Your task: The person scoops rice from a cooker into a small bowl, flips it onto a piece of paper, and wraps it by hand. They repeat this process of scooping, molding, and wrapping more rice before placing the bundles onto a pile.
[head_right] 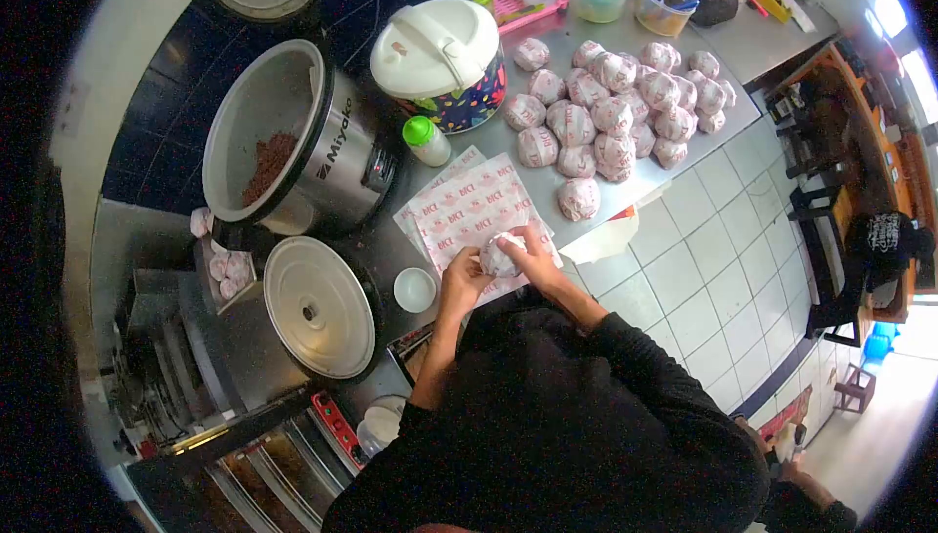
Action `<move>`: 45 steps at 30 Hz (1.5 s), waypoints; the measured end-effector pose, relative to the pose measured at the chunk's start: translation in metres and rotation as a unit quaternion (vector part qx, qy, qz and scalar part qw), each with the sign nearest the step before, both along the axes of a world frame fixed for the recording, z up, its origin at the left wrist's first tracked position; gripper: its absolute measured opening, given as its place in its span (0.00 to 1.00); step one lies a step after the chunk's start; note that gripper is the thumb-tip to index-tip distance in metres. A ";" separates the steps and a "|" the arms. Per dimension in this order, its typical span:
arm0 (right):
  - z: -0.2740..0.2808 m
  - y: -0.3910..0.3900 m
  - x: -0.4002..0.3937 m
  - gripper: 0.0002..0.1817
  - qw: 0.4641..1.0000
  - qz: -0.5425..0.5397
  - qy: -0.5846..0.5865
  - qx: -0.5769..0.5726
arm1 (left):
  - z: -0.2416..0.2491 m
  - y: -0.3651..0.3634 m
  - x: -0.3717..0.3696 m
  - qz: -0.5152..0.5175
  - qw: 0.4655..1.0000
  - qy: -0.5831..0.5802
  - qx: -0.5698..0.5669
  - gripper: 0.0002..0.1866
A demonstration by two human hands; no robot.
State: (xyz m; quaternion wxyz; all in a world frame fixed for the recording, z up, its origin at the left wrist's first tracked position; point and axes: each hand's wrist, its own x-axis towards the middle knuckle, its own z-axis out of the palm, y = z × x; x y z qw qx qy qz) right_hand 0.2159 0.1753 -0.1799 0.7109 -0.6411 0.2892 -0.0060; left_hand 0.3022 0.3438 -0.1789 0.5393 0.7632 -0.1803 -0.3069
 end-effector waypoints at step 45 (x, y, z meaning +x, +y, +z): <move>-0.139 -0.147 -0.355 0.13 0.901 -0.384 0.193 -0.054 | -0.011 -0.293 0.164 0.110 0.980 -0.151 -0.062 0.26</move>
